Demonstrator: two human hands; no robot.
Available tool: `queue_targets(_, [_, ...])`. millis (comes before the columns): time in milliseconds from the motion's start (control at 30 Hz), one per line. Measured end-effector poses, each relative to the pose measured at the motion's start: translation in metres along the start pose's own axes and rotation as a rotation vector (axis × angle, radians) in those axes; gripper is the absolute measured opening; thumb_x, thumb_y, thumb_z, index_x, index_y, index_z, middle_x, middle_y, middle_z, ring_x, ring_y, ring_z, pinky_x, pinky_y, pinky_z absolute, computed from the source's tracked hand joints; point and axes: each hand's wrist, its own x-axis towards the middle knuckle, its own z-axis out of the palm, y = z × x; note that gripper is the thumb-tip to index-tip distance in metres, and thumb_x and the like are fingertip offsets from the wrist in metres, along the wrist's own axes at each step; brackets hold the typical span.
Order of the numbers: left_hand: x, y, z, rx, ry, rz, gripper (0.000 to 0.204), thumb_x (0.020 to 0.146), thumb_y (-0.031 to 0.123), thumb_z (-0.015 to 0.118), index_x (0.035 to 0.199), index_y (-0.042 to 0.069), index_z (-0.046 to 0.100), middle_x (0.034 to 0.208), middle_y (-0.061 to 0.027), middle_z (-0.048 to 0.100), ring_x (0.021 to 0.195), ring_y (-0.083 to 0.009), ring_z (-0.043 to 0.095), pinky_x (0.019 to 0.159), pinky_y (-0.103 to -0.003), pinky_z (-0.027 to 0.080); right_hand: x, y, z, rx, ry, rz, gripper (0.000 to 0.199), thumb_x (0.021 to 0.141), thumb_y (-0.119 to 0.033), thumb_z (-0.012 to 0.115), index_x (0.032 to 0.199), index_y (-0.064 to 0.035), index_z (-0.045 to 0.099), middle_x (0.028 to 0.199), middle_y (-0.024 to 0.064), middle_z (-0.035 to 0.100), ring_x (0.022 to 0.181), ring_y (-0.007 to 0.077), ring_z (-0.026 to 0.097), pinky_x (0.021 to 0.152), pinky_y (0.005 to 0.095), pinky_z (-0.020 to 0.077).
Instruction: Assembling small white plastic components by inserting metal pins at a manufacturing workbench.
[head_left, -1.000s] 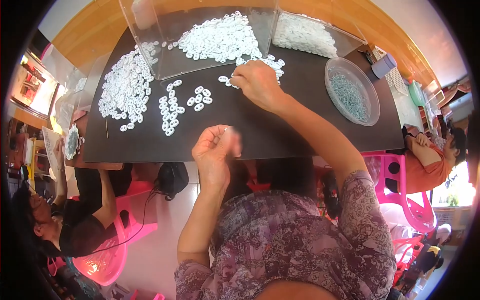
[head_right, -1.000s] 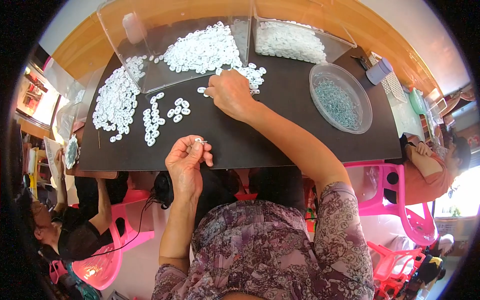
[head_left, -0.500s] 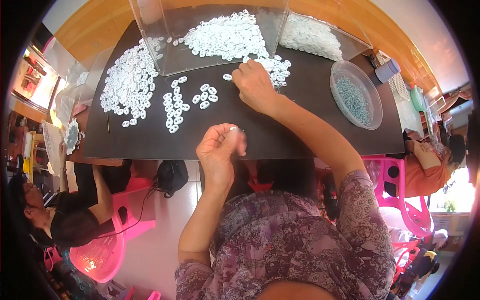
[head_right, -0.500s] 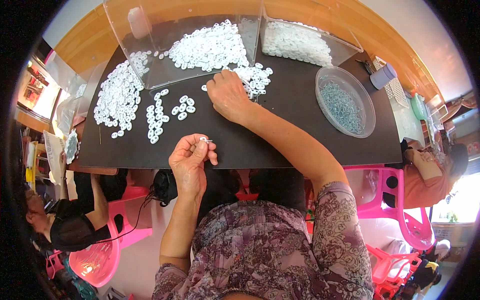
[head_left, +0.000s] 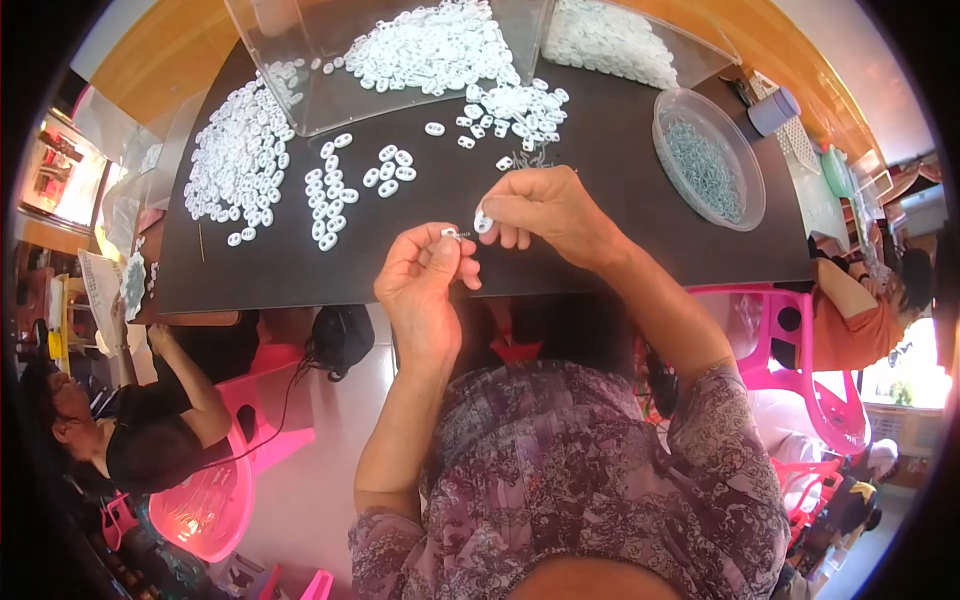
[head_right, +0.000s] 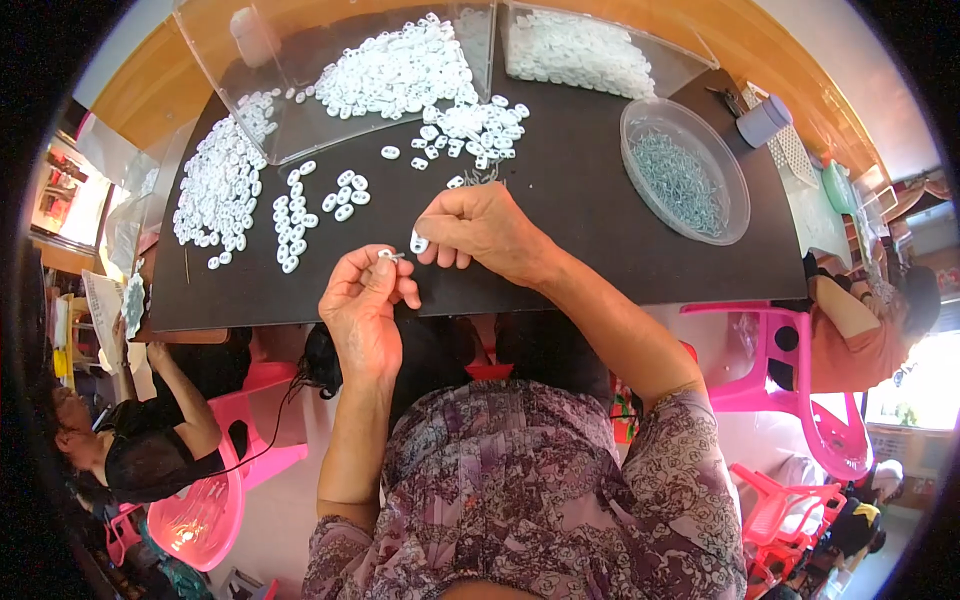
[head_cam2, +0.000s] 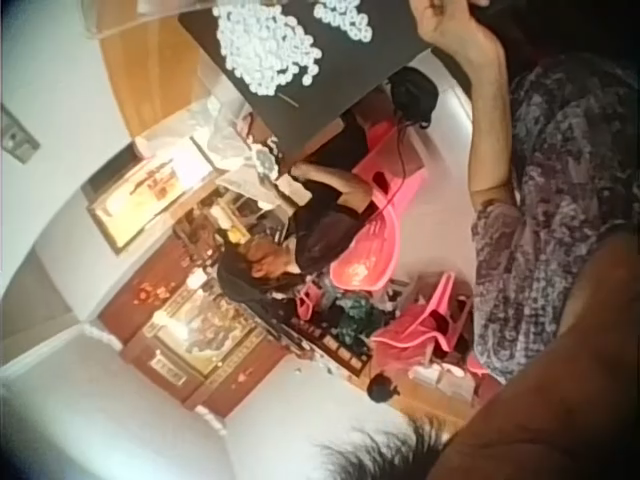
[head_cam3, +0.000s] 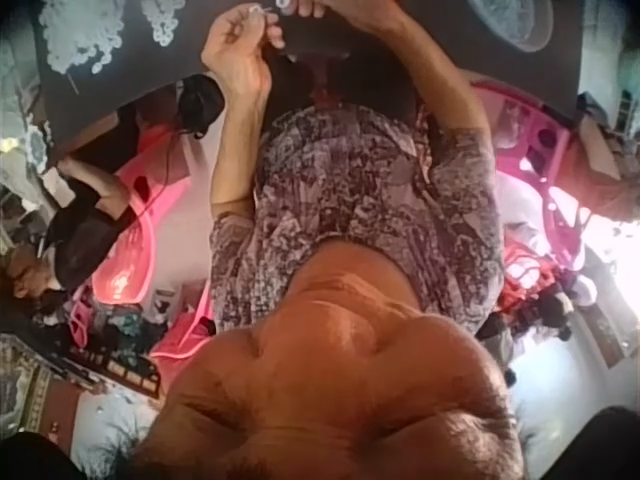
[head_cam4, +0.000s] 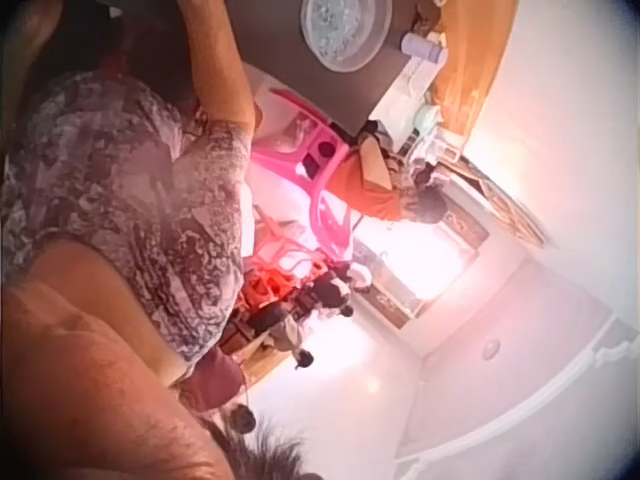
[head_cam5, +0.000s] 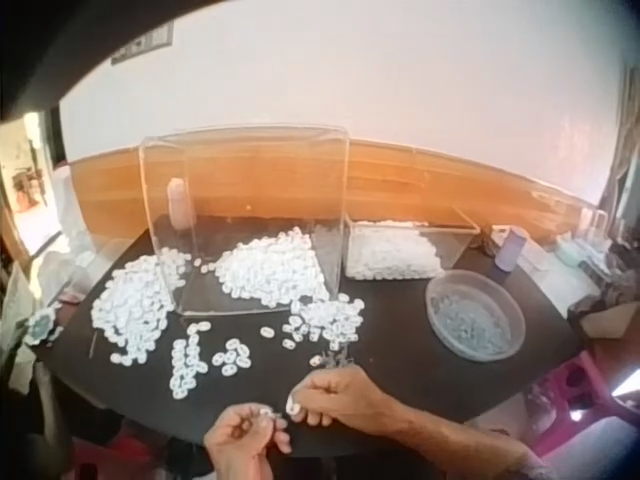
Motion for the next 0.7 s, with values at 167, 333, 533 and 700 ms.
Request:
queue_targets(167, [-0.003,-0.001,0.007,-0.019,0.0,0.032,0.01,0.089,0.006,0.057,0.094,-0.003,0.056,0.079,-0.0107,0.062,0.063,-0.0152,0.058,0.056,-0.026,0.047,-0.009,0.013,0.006,-0.005,-0.012,-0.015,0.017,0.087,-0.016,0.059,0.085,0.0,0.066,0.071,0.0028,0.063,0.061,0.0059,0.056,0.052,0.0194,0.0441])
queue_targets(333, [-0.006,-0.006,0.01,-0.109,0.007,-0.004,0.009,0.09,0.004,0.055,0.094,-0.003,0.054,0.079,-0.0115,0.062,0.063,-0.0155,0.059,0.056,-0.027,0.049,-0.018,0.024,0.025,0.031,0.084,-0.066,0.018,0.089,-0.015,0.057,0.088,0.0005,0.065,0.073,0.0014,0.062,0.064,0.0049,0.054,0.055,0.0189,0.0441])
queue_targets(533, [-0.008,-0.009,0.008,-0.187,0.001,-0.009,0.008,0.091,0.005,0.054,0.094,-0.002,0.054,0.078,-0.0107,0.061,0.063,-0.0156,0.059,0.056,-0.028,0.05,-0.036,0.02,0.036,-0.073,0.162,-0.221,0.015,0.09,-0.006,0.054,0.097,0.0044,0.061,0.081,0.0038,0.061,0.07,0.0075,0.055,0.065,0.0223,0.0459])
queue_targets(700, [-0.013,-0.007,0.01,-0.174,0.005,-0.023,0.008,0.09,0.005,0.054,0.094,-0.003,0.054,0.079,-0.0109,0.061,0.063,-0.0153,0.059,0.056,-0.027,0.05,-0.038,0.026,0.033,-0.334,0.22,-0.417,0.014,0.087,-0.002,0.054,0.098,0.0005,0.064,0.084,0.0035,0.063,0.071,0.0071,0.055,0.064,0.0219,0.046])
